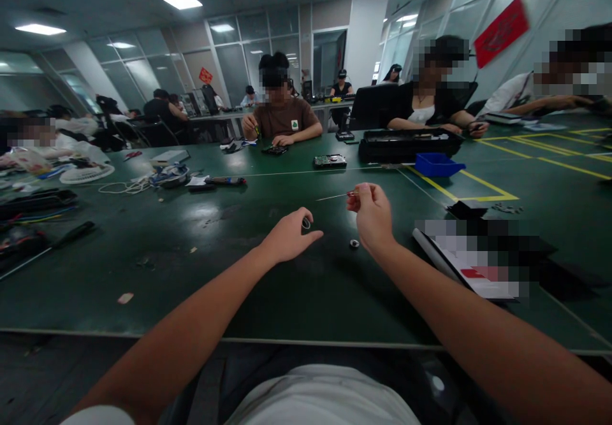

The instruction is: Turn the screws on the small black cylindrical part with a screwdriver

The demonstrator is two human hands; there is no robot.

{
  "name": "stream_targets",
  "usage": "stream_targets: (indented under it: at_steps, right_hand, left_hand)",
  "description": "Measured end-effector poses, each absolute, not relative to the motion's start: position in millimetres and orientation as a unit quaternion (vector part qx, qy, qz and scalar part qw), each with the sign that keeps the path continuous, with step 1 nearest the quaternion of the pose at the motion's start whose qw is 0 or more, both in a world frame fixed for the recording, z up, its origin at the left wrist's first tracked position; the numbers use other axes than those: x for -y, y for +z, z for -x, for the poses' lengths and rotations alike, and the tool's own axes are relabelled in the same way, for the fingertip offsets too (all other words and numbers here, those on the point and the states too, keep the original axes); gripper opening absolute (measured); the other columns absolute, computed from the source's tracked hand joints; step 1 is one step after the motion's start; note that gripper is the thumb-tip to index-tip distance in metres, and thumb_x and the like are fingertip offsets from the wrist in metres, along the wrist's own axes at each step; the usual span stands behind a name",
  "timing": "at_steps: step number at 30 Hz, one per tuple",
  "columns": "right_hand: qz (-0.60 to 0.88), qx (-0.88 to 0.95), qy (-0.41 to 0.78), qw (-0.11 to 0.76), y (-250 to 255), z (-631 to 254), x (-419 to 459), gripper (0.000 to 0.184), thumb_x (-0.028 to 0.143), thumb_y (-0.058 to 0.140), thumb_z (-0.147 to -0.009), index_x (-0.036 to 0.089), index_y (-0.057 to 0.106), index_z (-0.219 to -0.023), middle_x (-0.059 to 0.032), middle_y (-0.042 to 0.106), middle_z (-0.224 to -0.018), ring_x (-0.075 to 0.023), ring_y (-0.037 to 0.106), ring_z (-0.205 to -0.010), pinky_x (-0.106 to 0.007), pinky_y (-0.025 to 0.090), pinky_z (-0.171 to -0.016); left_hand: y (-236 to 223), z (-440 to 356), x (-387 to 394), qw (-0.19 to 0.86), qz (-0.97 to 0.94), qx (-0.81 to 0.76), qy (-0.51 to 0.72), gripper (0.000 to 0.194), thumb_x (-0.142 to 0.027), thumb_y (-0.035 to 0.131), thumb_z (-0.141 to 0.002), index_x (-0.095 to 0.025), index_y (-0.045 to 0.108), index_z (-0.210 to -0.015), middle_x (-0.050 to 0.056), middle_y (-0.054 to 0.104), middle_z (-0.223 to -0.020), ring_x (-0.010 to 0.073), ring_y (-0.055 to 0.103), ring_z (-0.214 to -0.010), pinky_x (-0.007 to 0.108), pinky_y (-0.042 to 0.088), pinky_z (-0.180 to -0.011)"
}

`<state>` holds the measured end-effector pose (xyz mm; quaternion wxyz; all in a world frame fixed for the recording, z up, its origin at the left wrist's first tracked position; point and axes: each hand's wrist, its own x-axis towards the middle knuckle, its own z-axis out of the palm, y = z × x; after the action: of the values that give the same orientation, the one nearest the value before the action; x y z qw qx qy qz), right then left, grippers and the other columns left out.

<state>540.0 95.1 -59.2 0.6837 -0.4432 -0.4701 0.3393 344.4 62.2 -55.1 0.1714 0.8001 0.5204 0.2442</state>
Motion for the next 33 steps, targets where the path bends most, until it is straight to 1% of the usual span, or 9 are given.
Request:
stream_targets:
  at_steps: [3,6,9,12,16,20,26,30,33]
  right_hand:
    - [0.432,0.492,0.311,0.689,-57,-539,-92,0.028,0.051,0.049,-0.094,0.024,0.054,-0.093,-0.0001,0.063,-0.08,-0.0144,0.061,-0.071,-0.03,0.051,-0.067]
    - [0.422,0.503,0.294,0.694,-55,-539,-89,0.027,0.05,0.049,-0.095,0.024,0.055,-0.093,0.0003,0.063,-0.079,-0.0143,0.061,-0.07,-0.03,0.05,-0.067]
    - [0.422,0.507,0.284,0.696,-52,-538,-86,0.025,0.048,0.049,-0.095,0.024,0.055,-0.093,0.0002,0.062,-0.079,-0.0145,0.061,-0.07,-0.031,0.05,-0.068]
    - [0.429,0.51,0.279,0.692,-49,-538,-82,0.023,0.046,0.047,-0.096,0.024,0.055,-0.093,0.0,0.062,-0.079,-0.0149,0.061,-0.071,-0.031,0.049,-0.068]
    - [0.425,0.515,0.28,0.69,-47,-537,-80,0.021,0.044,0.047,-0.096,0.024,0.056,-0.093,-0.0003,0.063,-0.078,-0.0152,0.061,-0.07,-0.031,0.049,-0.068]
    - [0.418,0.518,0.288,0.688,-45,-537,-79,0.023,0.045,0.047,-0.095,0.024,0.055,-0.094,-0.0006,0.063,-0.079,-0.0154,0.061,-0.07,-0.031,0.049,-0.068]
    - [0.412,0.536,0.306,0.67,-44,-536,-76,0.023,0.045,0.046,-0.096,0.024,0.056,-0.093,-0.0012,0.064,-0.08,-0.0158,0.062,-0.072,-0.032,0.05,-0.07]
    - [0.41,0.536,0.316,0.667,-46,-535,-76,0.022,0.043,0.047,-0.095,0.024,0.056,-0.092,-0.0012,0.064,-0.079,-0.0158,0.061,-0.071,-0.032,0.05,-0.068]
    - [0.412,0.535,0.319,0.665,-49,-534,-78,0.021,0.043,0.047,-0.095,0.024,0.056,-0.091,-0.0011,0.064,-0.078,-0.0158,0.061,-0.071,-0.032,0.05,-0.067]
  left_hand:
    - [-54,-364,-59,0.174,-0.844,-0.477,0.176,0.026,-0.044,0.062,-0.089,-0.021,0.063,-0.101,0.007,0.069,-0.101,0.0249,0.065,-0.091,0.037,0.051,-0.078]
    - [-58,-387,-62,0.15,-0.878,-0.442,0.105,0.028,-0.036,0.06,-0.089,-0.022,0.064,-0.114,0.009,0.071,-0.107,0.0267,0.067,-0.094,0.036,0.051,-0.077]
    - [-66,-410,-70,0.107,-0.9,-0.415,0.075,0.037,-0.04,0.055,-0.092,-0.024,0.062,-0.124,0.012,0.069,-0.116,0.0303,0.066,-0.103,0.038,0.052,-0.081]
    - [-70,-426,-80,0.101,-0.902,-0.416,0.049,0.037,-0.046,0.056,-0.092,-0.023,0.065,-0.119,0.012,0.069,-0.117,0.0316,0.066,-0.106,0.039,0.052,-0.083]
    - [-69,-428,-84,0.113,-0.902,-0.414,0.05,0.03,-0.041,0.056,-0.093,-0.019,0.068,-0.109,0.013,0.07,-0.113,0.0288,0.068,-0.099,0.037,0.053,-0.083]
    - [-61,-399,-82,0.162,-0.881,-0.434,0.101,0.028,-0.037,0.057,-0.092,-0.018,0.066,-0.11,0.011,0.072,-0.101,0.0254,0.068,-0.089,0.035,0.052,-0.077]
    - [-46,-311,-88,0.192,-0.792,-0.525,0.244,0.031,-0.03,0.059,-0.084,-0.022,0.069,-0.112,0.005,0.071,-0.104,0.0212,0.065,-0.091,0.033,0.049,-0.083]
    - [-39,-243,-89,0.284,-0.652,-0.614,0.343,0.031,-0.044,0.064,-0.081,-0.017,0.069,-0.095,0.002,0.061,-0.073,0.0146,0.053,-0.062,0.026,0.04,-0.056]
    - [-32,-197,-81,0.34,-0.537,-0.616,0.466,0.035,-0.045,0.071,-0.075,-0.015,0.062,-0.091,-0.001,0.054,-0.071,0.0102,0.046,-0.057,0.022,0.031,-0.049]
